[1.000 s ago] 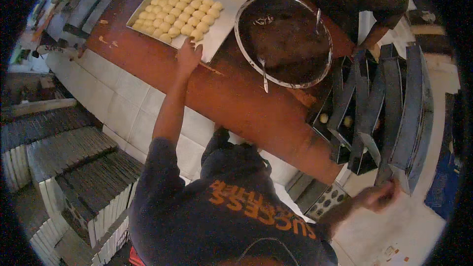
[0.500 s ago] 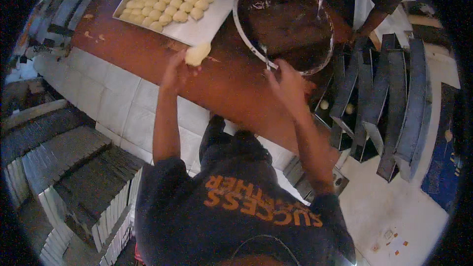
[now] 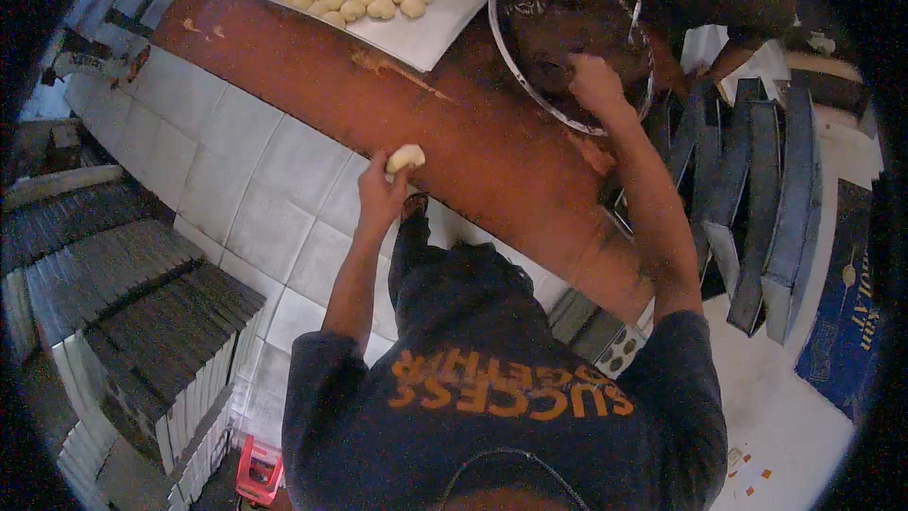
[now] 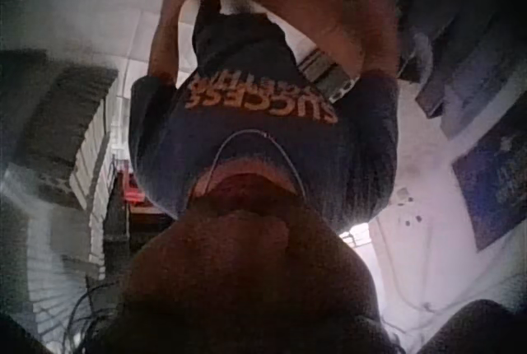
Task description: The person prepares bread rolls by hand by taking portions of dough from a tray, flattening them, adding a dark filling from a bowl, and then placing the shaped rolls onto baking trays.
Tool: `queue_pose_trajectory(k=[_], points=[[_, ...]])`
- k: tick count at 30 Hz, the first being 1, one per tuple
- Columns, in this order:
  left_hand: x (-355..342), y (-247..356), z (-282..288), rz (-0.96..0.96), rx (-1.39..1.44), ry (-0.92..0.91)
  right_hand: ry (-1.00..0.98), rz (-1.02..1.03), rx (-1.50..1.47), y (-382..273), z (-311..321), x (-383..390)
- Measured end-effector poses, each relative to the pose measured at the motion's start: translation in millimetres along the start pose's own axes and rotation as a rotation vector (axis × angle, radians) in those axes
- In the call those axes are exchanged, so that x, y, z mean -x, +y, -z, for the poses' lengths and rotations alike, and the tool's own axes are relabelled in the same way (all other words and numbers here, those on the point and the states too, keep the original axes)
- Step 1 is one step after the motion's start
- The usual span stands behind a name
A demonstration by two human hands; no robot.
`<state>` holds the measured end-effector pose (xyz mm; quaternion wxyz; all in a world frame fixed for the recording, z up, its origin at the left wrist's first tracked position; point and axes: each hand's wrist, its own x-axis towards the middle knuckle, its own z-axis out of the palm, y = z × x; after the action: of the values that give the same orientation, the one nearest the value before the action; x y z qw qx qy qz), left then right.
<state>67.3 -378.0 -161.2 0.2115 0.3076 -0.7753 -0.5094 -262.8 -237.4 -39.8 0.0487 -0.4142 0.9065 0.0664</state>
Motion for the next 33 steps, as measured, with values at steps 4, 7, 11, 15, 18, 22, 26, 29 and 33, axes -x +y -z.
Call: queue_pose_trajectory(k=[4,7,11,15,18,22,26,29,33], points=[[-29,-12,-20,-0.230,-0.393,0.237,0.091,-0.054,-0.066,-2,10,-10],[-28,-25,-59,-0.238,-0.609,0.072,0.182,0.025,-0.022,19,-21,-29],[-8,-16,-69,-0.231,-0.475,-0.121,0.127,-0.005,-0.052,15,-22,-34],[-12,-8,-63,-0.119,-0.490,-0.238,-0.065,0.117,-0.088,21,-19,-11],[-33,-15,-55,0.189,-0.145,-0.260,-0.173,0.269,-0.169,32,-15,3],[-45,19,-44,0.415,0.412,-0.115,0.195,0.056,-0.439,53,-30,10],[-35,34,-55,0.332,0.614,0.053,0.155,0.021,-0.307,45,-23,1],[-29,46,-56,0.400,0.839,0.050,0.059,0.119,-0.345,44,-30,10],[-36,59,-56,0.483,1.156,0.001,-0.001,-0.047,-0.735,8,10,53]])
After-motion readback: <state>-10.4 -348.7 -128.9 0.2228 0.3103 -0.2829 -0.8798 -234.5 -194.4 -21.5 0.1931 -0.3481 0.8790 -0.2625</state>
